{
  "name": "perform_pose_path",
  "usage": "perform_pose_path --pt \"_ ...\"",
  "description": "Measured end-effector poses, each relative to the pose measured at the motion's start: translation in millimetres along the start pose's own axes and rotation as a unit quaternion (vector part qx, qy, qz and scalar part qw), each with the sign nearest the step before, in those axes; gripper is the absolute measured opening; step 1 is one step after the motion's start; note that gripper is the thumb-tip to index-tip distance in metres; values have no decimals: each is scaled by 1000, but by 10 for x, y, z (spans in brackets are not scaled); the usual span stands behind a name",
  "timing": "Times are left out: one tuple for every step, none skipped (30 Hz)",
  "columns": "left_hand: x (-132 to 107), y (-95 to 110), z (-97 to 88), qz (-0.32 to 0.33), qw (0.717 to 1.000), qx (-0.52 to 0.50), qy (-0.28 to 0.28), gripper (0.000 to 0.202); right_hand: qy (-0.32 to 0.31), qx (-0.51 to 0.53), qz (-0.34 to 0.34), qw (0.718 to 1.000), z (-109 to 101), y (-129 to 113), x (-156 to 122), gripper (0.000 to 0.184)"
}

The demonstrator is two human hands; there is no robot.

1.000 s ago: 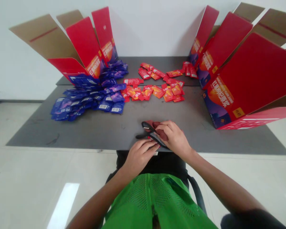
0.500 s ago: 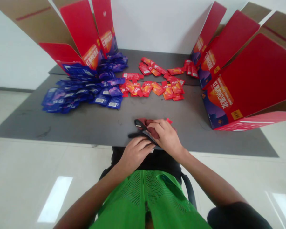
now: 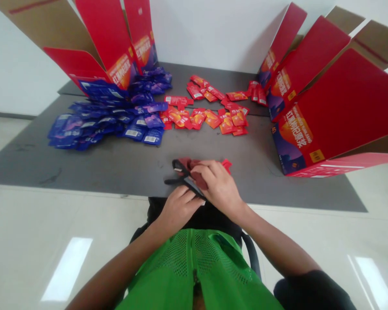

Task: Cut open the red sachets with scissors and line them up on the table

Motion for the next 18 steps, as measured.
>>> perform_pose_path --pt "2 2 -3 -2 1000 2 -2 16 -14 3 -2 1000 64 -18 -23 23" --pt "6 3 -6 -2 1000 1 -1 17 -16 -1 2 1000 107 9 -41 22" --pt "9 5 -10 0 1000 -4 4 21 -7 -12 11 1000 125 75 -50 20" --pt "13 6 -13 1 1000 -11 10 26 5 -27 22 999 122 170 -51 18" --pt "15 5 -15 3 1000 -18 16 31 14 -44 31 998 102 282 -44 17" --pt "16 2 -16 4 999 -23 21 33 20 -61 39 997 68 403 -31 17" --pt "16 -2 -15 5 999 -25 24 33 24 -77 45 996 24 522 -13 17" --pt "16 -6 -12 6 999 -25 25 33 26 -94 50 994 -27 631 7 18" --pt "15 -10 -9 6 999 -24 26 33 27 -110 55 992 -81 725 29 18" --pt "14 -14 -6 7 999 -22 25 33 27 -124 60 990 -136 795 51 18" --pt "13 -17 -3 7 999 -21 24 34 33 -134 66 988 -189 835 73 19" --pt "13 -20 0 6 999 -21 23 34 46 -139 74 986 -238 842 94 19" --pt "13 -21 1 5 999 -22 22 35 64 -137 80 985 -278 812 112 20" --pt "13 -20 2 4 999 -23 22 35 84 -126 83 985 -304 746 126 20" --pt "14 -18 1 4 999 -25 22 35 101 -110 81 986 -311 649 135 20" --pt "15 -15 -1 5 999 -27 22 35 109 -91 74 987 -296 528 138 20" --pt "17 -11 -4 5 999 -27 22 34 104 -71 61 990 -257 397 133 20" --pt "19 -7 -8 5 999 -26 22 32 84 -52 43 994 -198 267 121 20"
Point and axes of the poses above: each hand's wrist, its own x-axis towards the middle knuckle, its own z-axis out of the palm, y = z × x, the point moved 2 cm from there along x, towards the middle knuckle, and after that the axes turned 7 degrees about -z, right-handed, at the moved point
